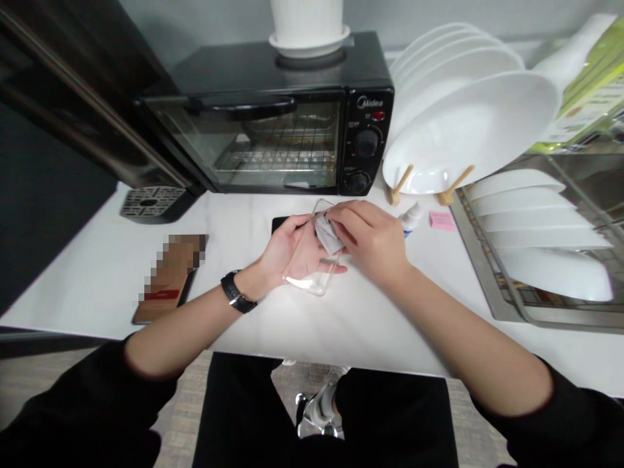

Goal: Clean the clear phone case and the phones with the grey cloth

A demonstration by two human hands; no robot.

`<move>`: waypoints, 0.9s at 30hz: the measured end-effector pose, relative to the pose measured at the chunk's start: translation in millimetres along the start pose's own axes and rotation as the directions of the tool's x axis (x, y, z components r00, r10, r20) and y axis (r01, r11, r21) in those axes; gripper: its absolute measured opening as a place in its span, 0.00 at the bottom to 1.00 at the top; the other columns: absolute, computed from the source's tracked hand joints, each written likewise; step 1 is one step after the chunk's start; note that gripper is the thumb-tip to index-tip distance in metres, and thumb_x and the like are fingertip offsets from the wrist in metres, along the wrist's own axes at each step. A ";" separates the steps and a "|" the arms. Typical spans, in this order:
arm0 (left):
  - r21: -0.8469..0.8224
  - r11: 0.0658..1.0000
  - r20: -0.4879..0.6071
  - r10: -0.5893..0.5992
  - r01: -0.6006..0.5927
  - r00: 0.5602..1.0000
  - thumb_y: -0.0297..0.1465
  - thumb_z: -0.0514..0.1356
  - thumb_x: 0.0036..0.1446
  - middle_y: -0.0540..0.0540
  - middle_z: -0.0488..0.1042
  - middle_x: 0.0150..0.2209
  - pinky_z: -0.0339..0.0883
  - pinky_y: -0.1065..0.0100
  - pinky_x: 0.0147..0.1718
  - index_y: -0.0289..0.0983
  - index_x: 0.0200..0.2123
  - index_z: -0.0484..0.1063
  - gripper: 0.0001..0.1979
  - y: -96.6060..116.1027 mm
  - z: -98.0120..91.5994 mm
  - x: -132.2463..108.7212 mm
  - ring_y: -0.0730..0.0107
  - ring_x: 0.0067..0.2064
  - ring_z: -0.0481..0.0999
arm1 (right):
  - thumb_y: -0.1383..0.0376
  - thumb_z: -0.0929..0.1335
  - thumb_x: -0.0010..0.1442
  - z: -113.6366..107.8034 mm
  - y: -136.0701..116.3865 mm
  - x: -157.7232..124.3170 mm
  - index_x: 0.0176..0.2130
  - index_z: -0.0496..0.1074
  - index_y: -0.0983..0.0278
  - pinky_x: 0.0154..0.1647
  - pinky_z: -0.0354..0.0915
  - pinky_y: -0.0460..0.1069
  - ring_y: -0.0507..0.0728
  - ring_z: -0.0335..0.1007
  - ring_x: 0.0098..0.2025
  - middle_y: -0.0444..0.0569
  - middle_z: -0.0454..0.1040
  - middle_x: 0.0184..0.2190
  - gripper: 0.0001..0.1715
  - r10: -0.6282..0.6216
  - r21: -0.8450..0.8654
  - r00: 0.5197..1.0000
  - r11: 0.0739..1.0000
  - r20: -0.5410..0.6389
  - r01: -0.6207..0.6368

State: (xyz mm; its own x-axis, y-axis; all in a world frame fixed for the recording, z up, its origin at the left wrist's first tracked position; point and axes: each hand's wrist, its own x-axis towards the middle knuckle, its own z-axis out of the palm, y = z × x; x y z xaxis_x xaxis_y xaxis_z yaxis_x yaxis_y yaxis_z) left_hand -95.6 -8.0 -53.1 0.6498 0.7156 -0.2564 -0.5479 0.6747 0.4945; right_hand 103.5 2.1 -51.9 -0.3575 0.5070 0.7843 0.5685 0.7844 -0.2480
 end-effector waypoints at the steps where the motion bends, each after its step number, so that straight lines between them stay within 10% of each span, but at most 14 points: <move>1: 0.002 1.000 -0.003 -0.010 0.010 1.000 0.40 0.50 0.72 0.41 0.84 0.42 0.75 0.39 0.57 0.39 0.49 0.77 0.18 -0.6 0.3 0.0 0.52 0.43 0.85 | 0.70 0.69 0.75 -0.1 0.7 0.1 0.49 0.83 0.60 0.45 0.78 0.54 0.61 0.86 0.47 0.51 0.88 0.46 0.11 -0.018 -0.030 1.000 0.999 0.017 0.019; 9: -0.029 0.998 -0.068 0.055 -0.057 0.996 0.38 0.48 0.73 0.43 0.81 0.38 0.77 0.46 0.55 0.38 0.47 0.77 0.18 -1.6 8.8 -1.7 0.60 0.37 0.82 | 0.60 0.71 0.75 9.6 -9.7 -3.8 0.63 0.80 0.64 0.47 0.79 0.61 0.66 0.80 0.48 0.61 0.83 0.55 0.21 -0.060 -0.149 0.984 0.985 0.166 0.085; 21: 0.195 0.978 -0.046 0.089 -0.079 0.995 0.43 0.48 0.75 0.41 0.81 0.47 0.78 0.54 0.48 0.42 0.65 0.72 0.24 -10.2 7.6 -0.8 0.58 0.44 0.83 | 0.71 0.72 0.73 6.2 -15.7 -0.9 0.50 0.85 0.61 0.39 0.80 0.52 0.59 0.86 0.43 0.53 0.86 0.44 0.10 0.058 0.081 0.998 0.995 0.010 -0.059; 27: 0.151 0.959 -0.029 0.246 -0.239 0.969 0.50 0.45 0.80 0.42 0.84 0.48 0.77 0.60 0.50 0.53 0.82 0.54 0.32 4.9 9.6 -6.5 0.58 0.49 0.86 | 0.69 0.72 0.75 8.2 -42.6 -7.4 0.47 0.83 0.65 0.38 0.78 0.50 0.55 0.83 0.38 0.49 0.86 0.39 0.07 -0.257 0.249 0.940 0.948 0.225 0.200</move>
State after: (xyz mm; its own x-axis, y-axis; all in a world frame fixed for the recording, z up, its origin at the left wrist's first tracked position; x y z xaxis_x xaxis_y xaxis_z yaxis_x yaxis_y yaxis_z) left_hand -97.4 -11.1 -41.1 0.4795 0.8644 -0.1512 -0.6015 0.4493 0.6606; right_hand 75.9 -32.1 -51.8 -0.6490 0.3552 0.6727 0.2829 0.9336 -0.2200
